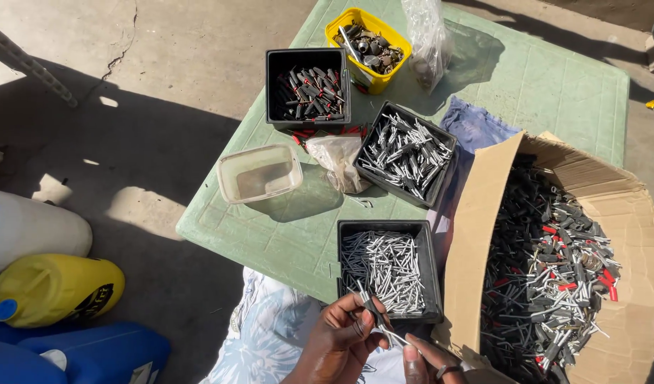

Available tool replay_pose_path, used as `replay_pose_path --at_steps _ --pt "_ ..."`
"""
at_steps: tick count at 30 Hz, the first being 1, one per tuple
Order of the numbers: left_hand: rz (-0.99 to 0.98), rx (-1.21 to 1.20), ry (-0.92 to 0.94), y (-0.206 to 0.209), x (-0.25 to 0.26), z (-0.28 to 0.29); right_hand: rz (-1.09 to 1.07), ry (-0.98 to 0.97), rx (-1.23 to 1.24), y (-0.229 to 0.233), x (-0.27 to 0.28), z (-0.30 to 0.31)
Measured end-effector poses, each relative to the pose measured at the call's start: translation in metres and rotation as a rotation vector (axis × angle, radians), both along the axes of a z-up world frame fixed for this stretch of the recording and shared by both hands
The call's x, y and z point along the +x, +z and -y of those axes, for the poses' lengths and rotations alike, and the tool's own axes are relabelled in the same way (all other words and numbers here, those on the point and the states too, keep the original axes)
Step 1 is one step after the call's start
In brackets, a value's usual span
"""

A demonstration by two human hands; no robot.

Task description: Sorting nails with plastic caps from a large cardboard box into smaller plastic bins

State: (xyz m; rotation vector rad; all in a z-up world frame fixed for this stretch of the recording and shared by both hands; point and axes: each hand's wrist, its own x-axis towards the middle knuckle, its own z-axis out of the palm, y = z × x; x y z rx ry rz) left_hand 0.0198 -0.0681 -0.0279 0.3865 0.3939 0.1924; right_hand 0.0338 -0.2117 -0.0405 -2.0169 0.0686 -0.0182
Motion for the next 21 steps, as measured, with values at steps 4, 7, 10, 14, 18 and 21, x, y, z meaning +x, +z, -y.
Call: replay_pose_path --at_steps 4,7,10,14,18,21 --pt "0.010 0.007 0.005 0.005 0.000 0.001 0.107 0.013 -0.171 -0.007 -0.004 -0.011" --pt "-0.017 0.025 0.034 0.002 -0.001 0.002 0.198 -0.035 -0.007 -0.014 -0.011 -0.018" --pt "-0.016 0.091 0.056 0.006 0.001 -0.001 0.195 -0.046 -0.075 -0.017 -0.008 -0.010" --pt "-0.059 0.155 0.136 0.003 0.000 -0.001 0.746 0.216 -0.532 -0.048 0.004 0.020" --pt "-0.033 0.174 0.147 -0.001 0.001 -0.002 0.422 0.133 -0.345 -0.039 0.000 0.018" --pt "-0.100 0.161 0.146 0.005 0.002 -0.007 0.271 0.165 -0.417 -0.005 -0.002 0.005"
